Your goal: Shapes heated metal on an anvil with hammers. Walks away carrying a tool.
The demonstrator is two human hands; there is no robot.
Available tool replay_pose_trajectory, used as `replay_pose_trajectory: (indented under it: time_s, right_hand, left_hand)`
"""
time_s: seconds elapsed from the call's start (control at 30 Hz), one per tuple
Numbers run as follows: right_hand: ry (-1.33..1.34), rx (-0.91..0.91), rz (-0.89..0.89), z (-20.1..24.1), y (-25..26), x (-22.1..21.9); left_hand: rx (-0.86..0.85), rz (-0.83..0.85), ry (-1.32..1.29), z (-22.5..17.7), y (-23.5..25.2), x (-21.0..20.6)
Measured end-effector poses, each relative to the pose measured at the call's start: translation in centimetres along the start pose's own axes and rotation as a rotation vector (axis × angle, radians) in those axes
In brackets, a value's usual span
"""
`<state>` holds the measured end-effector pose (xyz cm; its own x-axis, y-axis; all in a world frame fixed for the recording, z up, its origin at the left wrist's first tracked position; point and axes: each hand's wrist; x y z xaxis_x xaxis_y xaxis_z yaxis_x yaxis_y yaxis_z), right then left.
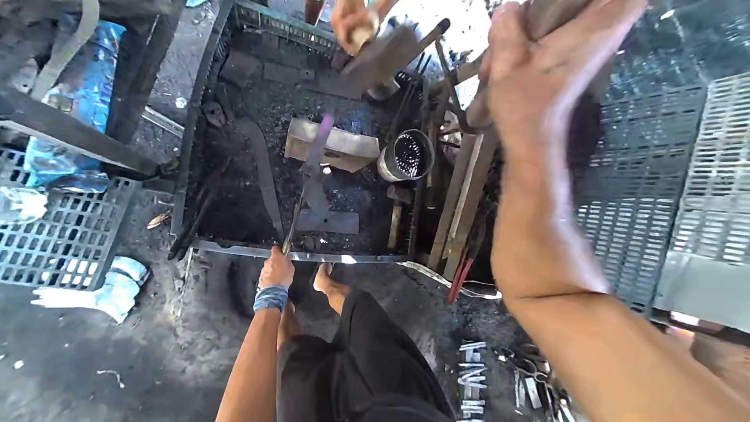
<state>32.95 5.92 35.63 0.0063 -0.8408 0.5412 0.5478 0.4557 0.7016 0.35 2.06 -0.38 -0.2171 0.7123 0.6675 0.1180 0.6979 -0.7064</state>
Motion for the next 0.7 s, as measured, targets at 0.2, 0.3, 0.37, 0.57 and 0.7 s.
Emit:
replay_pose_trajectory:
  time_s: [0.2,0.3,0.37,0.57,0.7]
  right_hand:
    - [-0.129,-0.694,0.550,-7.3,-21.4,-15.8]
    - [0.284,-1.083,0.686,-8.0,-18.4,-16.4]
    - [0.385,-1.027,0.618,-5.7,-13.3,-10.6]
    - [0.255,-0.378,0.316,-0.9,-0.7,3.8]
    - [0.151,-0.147,-0.073,-2.4,-1.1,-1.1]
  left_hand:
    - [0.028,0.016,0.021,-0.1,0.5,-0.7]
    - [0.013,0.020,0.018,-1.0,-0.1,1.2]
    - [-0.005,0.037,0.024,-1.0,-1.1,1.3]
    - [-0.025,0.009,-0.009,-0.6,0.1,0.7]
    - [0.006,0.010,0.000,-0.9,0.2,0.4]
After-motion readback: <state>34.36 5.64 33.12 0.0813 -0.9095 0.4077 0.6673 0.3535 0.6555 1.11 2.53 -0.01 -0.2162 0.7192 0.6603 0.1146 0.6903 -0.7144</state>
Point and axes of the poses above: each hand's wrist, its own y-axis towards the middle knuckle, its own x-axis out of the back of the hand, z = x × y, and after that the axes turned 12 degrees about -z, right-handed
